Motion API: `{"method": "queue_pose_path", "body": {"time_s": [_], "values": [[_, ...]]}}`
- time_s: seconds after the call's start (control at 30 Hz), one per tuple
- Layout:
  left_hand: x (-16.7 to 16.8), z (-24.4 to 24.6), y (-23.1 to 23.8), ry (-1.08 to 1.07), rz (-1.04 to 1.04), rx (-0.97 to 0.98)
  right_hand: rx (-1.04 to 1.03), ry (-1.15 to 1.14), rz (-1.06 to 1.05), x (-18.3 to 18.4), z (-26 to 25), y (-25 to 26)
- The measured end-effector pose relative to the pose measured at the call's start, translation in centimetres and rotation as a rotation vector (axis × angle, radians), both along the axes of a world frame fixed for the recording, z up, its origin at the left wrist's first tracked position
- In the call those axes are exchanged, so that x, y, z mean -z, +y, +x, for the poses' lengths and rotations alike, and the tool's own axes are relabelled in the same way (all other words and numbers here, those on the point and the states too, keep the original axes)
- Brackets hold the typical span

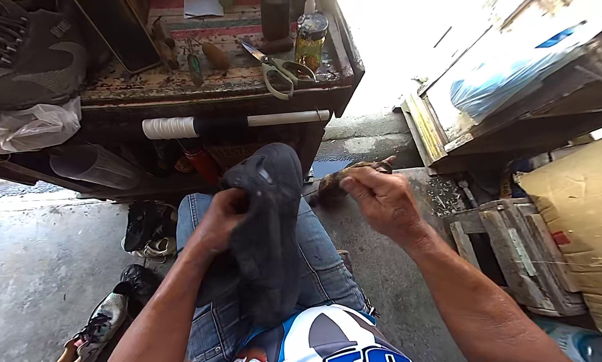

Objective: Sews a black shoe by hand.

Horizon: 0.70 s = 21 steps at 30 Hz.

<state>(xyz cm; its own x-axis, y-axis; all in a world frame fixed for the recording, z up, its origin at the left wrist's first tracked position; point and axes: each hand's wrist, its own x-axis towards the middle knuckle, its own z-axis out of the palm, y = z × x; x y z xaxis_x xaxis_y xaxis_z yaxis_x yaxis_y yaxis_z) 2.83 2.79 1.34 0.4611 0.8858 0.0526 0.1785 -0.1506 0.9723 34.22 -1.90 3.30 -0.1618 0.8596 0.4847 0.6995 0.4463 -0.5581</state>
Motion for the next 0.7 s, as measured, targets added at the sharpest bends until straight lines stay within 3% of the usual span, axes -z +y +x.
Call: {"method": "queue_pose_path", "body": {"time_s": [0.07, 0.17, 0.3, 0.4, 0.5, 0.6, 0.7], "values": [[-0.1, -1.5, 0.8, -0.027, -0.045, 0.022, -0.12, 0.179, -0.114, 0.0, -1.6, 0.0], [0.5, -2.5, -0.4, -0.237, -0.123, 0.171, -0.313, 0.488, -0.374, -0.3, -2.9, -0.6], [1.3, -2.9, -3.2, -0.281, -0.058, 0.177, -0.586, 0.682, -0.615, 0.0, -3.9, -1.7], [1.4, -3.3, -3.7, -0.259, -0.021, 0.147, -0.735, 0.691, -0.655, 0.5, -5.2, -2.0], [1.0, -3.2, -3.6, -0.199, 0.0, 0.125, -0.893, 0.472, -0.624, 0.3, -6.0, -1.6], [1.3, -3.4, -3.5, -0.197, -0.011, 0.055, -0.621, 0.101, -0.601, 0.2, -5.3, -2.0], [1.5, -3.3, -3.6, -0.199, -0.028, 0.035, -0.211, 0.116, -0.448, 1.4, -5.4, -1.9]]}}
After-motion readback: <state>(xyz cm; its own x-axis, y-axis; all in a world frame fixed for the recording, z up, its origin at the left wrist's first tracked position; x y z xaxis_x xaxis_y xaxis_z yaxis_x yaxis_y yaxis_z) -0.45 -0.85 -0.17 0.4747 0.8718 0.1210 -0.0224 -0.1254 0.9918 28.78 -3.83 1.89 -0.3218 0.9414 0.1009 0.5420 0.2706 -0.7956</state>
